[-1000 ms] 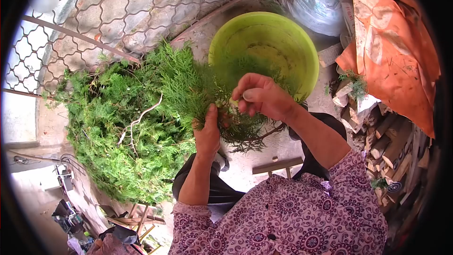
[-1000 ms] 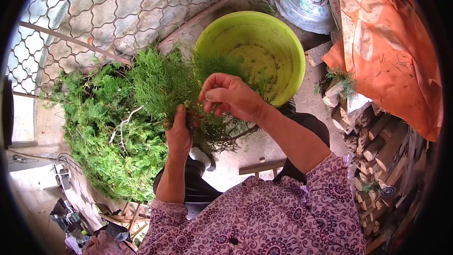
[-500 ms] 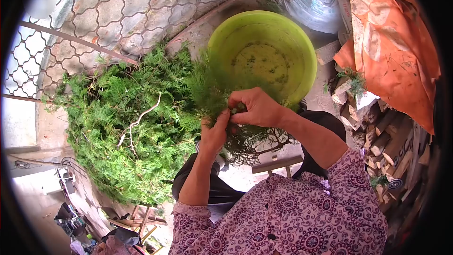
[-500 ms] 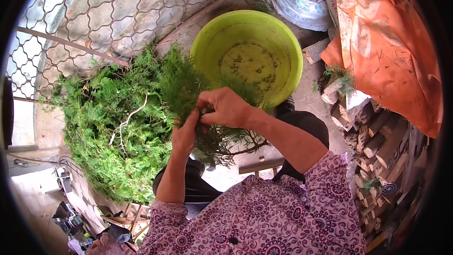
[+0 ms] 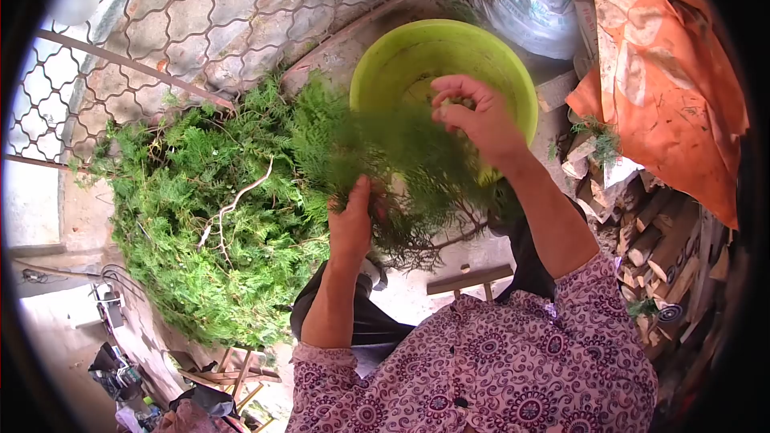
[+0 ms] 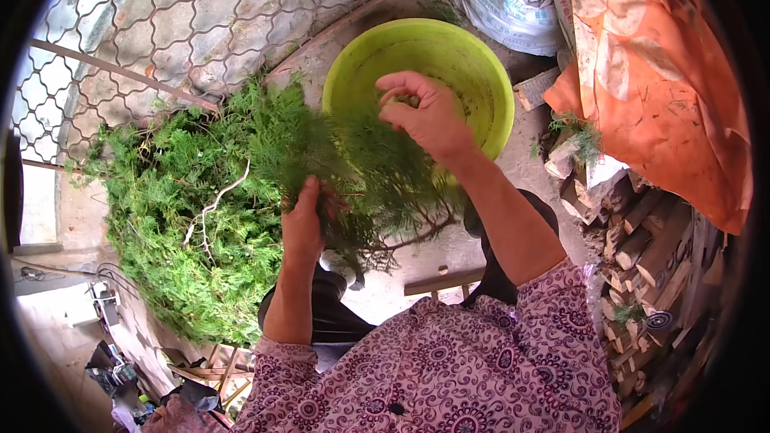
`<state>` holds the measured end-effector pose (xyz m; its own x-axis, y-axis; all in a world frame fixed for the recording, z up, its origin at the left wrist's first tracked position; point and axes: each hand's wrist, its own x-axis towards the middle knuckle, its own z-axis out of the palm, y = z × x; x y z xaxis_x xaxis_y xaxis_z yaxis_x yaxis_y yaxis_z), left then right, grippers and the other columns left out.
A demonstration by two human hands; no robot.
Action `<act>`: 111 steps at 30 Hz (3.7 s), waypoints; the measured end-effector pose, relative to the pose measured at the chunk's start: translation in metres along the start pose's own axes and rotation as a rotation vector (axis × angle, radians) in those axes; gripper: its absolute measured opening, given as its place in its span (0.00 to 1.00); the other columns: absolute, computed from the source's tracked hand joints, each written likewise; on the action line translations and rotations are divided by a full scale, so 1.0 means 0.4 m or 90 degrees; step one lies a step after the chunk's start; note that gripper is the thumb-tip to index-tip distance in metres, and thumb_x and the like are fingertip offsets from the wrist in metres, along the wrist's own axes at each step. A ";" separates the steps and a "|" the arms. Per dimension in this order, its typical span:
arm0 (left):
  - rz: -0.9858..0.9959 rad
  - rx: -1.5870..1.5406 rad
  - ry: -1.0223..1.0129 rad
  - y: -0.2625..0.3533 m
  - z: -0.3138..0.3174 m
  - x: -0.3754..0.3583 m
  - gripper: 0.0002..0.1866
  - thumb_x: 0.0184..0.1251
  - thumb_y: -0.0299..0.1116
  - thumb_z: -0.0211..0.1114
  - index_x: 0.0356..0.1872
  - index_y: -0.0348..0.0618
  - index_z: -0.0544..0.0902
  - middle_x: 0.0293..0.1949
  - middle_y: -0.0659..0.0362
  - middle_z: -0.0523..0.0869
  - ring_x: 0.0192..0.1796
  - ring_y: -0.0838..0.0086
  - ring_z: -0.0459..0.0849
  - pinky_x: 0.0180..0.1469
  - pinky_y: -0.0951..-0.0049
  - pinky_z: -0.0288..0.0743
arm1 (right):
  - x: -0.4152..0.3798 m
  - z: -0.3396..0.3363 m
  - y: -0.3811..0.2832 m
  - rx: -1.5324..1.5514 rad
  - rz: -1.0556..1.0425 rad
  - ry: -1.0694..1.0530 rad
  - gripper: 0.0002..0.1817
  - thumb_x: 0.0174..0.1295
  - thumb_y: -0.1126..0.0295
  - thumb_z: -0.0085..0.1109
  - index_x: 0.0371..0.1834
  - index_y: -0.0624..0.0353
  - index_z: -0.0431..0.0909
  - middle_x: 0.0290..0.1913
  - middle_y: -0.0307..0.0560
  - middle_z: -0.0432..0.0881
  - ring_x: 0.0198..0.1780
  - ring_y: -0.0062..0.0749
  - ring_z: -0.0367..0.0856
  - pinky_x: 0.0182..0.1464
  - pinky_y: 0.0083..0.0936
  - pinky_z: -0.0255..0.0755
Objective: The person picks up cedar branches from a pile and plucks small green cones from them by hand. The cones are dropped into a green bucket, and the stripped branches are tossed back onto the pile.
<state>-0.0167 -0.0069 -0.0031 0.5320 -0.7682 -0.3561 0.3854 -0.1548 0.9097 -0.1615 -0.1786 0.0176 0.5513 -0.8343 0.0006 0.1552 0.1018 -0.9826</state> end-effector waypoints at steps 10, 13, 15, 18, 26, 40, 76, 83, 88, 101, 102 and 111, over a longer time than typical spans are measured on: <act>-0.096 -0.275 0.141 0.007 -0.054 0.046 0.09 0.65 0.37 0.54 0.37 0.42 0.74 0.28 0.60 0.78 0.23 0.79 0.71 0.24 0.79 0.69 | 0.008 -0.088 -0.001 -0.313 -0.001 0.055 0.18 0.55 0.74 0.54 0.50 0.64 0.72 0.50 0.44 0.75 0.48 0.20 0.73 0.47 0.17 0.67; -0.132 -0.340 0.120 -0.017 -0.087 0.069 0.09 0.66 0.37 0.52 0.38 0.43 0.73 0.30 0.61 0.78 0.26 0.79 0.73 0.26 0.78 0.71 | 0.006 -0.096 -0.008 -0.247 0.030 0.022 0.18 0.56 0.72 0.54 0.50 0.64 0.72 0.47 0.41 0.77 0.47 0.19 0.74 0.47 0.17 0.67; -0.152 -0.365 0.105 -0.018 -0.089 0.071 0.09 0.66 0.37 0.52 0.39 0.44 0.73 0.31 0.61 0.78 0.28 0.78 0.74 0.28 0.76 0.72 | 0.000 -0.098 -0.013 -0.184 0.039 0.023 0.16 0.57 0.67 0.56 0.46 0.64 0.75 0.36 0.37 0.79 0.34 0.15 0.73 0.38 0.15 0.68; -0.166 -0.376 0.084 0.019 -0.066 0.039 0.12 0.65 0.40 0.53 0.43 0.44 0.73 0.35 0.58 0.78 0.33 0.71 0.77 0.32 0.72 0.74 | -0.013 -0.092 -0.042 -0.153 0.112 -0.039 0.16 0.59 0.67 0.54 0.48 0.63 0.74 0.41 0.39 0.78 0.38 0.19 0.76 0.42 0.17 0.70; -0.006 -0.417 -0.069 -0.034 -0.159 0.028 0.18 0.63 0.48 0.48 0.45 0.46 0.72 0.31 0.58 0.78 0.30 0.69 0.77 0.26 0.72 0.73 | -0.056 -0.099 -0.041 -0.155 0.083 -0.069 0.14 0.59 0.66 0.54 0.43 0.63 0.75 0.32 0.37 0.78 0.32 0.16 0.74 0.35 0.15 0.69; -0.091 -0.372 -0.028 -0.196 -0.088 -0.106 0.14 0.64 0.42 0.51 0.44 0.44 0.72 0.32 0.61 0.75 0.32 0.73 0.75 0.34 0.72 0.74 | -0.281 0.019 0.018 -0.152 0.072 -0.461 0.23 0.53 0.68 0.59 0.52 0.66 0.69 0.50 0.48 0.73 0.46 0.26 0.75 0.47 0.23 0.70; 0.172 0.574 -0.218 -0.097 0.120 -0.364 0.33 0.42 0.25 0.67 0.56 0.38 0.68 0.45 0.51 0.79 0.46 0.64 0.78 0.48 0.71 0.70 | -0.349 -0.061 0.045 -0.047 0.203 -0.775 0.07 0.52 0.69 0.55 0.31 0.60 0.76 0.19 0.32 0.71 0.20 0.14 0.68 0.22 0.13 0.63; -0.072 0.304 -0.224 -0.152 0.047 -0.383 0.15 0.52 0.25 0.63 0.43 0.36 0.78 0.33 0.66 0.80 0.37 0.86 0.72 0.40 0.81 0.69 | -0.341 -0.057 0.056 -0.123 0.192 -0.721 0.08 0.52 0.69 0.56 0.32 0.60 0.77 0.20 0.33 0.73 0.21 0.15 0.69 0.23 0.15 0.63; -0.066 0.159 -0.122 -0.189 0.041 -0.389 0.11 0.62 0.29 0.55 0.42 0.36 0.79 0.32 0.66 0.79 0.33 0.86 0.71 0.37 0.83 0.66 | -0.339 -0.050 0.056 -0.211 0.158 -0.724 0.12 0.50 0.67 0.59 0.35 0.62 0.76 0.20 0.35 0.74 0.24 0.16 0.71 0.26 0.17 0.66; -0.007 0.265 -0.026 -0.224 0.059 -0.392 0.09 0.64 0.29 0.52 0.35 0.38 0.80 0.22 0.70 0.76 0.23 0.90 0.66 0.24 0.85 0.57 | -0.369 -0.030 0.078 -0.259 -0.104 -0.513 0.17 0.46 0.63 0.62 0.35 0.63 0.76 0.24 0.44 0.79 0.27 0.25 0.76 0.31 0.23 0.69; 0.007 0.258 -0.021 -0.215 0.075 -0.396 0.10 0.65 0.32 0.53 0.32 0.38 0.80 0.20 0.72 0.74 0.21 0.91 0.63 0.22 0.85 0.54 | -0.367 -0.029 0.078 -0.240 -0.073 -0.515 0.17 0.46 0.62 0.62 0.35 0.63 0.75 0.24 0.44 0.79 0.27 0.25 0.76 0.30 0.23 0.69; 0.046 0.235 -0.052 -0.199 0.105 -0.388 0.11 0.64 0.34 0.58 0.30 0.36 0.81 0.22 0.68 0.78 0.23 0.89 0.72 0.24 0.86 0.64 | -0.355 -0.043 0.047 -0.180 0.071 -0.525 0.18 0.47 0.59 0.65 0.32 0.62 0.73 0.22 0.42 0.77 0.26 0.21 0.75 0.27 0.19 0.68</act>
<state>-0.1615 0.0988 -0.0112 0.4800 -0.8302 -0.2835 0.0434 -0.3003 0.9529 -0.2512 -0.0675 -0.0040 0.9847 -0.1592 -0.0712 -0.0833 -0.0707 -0.9940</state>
